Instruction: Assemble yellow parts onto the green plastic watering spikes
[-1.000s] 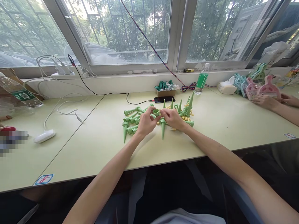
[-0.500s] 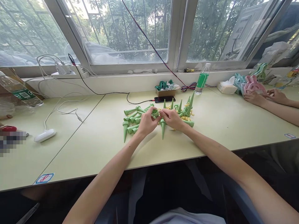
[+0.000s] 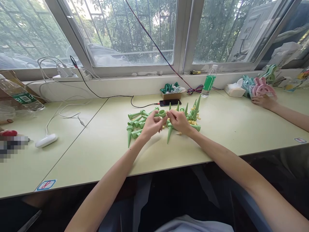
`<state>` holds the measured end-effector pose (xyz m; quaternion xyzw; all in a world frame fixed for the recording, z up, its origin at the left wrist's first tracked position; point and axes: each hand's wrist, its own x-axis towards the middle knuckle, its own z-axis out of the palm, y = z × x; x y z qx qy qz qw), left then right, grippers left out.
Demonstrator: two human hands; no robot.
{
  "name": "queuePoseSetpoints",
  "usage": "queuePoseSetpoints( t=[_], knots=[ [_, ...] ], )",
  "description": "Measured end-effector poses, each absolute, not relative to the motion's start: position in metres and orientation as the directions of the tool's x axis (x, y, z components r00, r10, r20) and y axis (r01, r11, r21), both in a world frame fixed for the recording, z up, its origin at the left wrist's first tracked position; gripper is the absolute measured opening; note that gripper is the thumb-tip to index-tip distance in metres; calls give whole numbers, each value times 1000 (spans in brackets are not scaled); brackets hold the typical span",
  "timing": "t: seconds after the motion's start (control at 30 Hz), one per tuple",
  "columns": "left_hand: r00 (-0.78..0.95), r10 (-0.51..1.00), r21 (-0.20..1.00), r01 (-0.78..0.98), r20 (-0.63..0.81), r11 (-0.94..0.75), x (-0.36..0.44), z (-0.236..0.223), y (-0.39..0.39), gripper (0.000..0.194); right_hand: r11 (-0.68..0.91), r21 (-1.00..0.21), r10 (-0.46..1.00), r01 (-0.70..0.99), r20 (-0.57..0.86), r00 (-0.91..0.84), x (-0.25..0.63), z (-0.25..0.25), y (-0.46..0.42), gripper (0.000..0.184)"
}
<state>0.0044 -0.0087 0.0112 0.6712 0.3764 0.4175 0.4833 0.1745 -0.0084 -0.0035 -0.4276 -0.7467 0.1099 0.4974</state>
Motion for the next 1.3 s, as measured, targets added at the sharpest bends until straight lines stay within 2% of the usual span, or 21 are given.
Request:
queuePoseSetpoints(
  t=[0.17, 0.4, 0.63, 1.3],
  knots=[
    [363, 929, 995, -98, 67, -34, 6, 19, -8, 57, 602, -610, 757, 515, 641, -125, 174, -3, -9, 48],
    [427, 902, 989, -92, -67, 118, 4, 15, -3, 54, 642, -600, 743, 478, 642, -191, 173, -4, -12, 43],
    [501, 863, 986, -101, -66, 134, 2, 16, -3, 51, 602, -632, 776, 487, 606, -173, 174, -3, -11, 47],
    [510, 860, 990, -104, -33, 100, 2, 13, -2, 44, 602, -633, 778, 487, 602, -179, 175, -4, -8, 48]
  ],
)
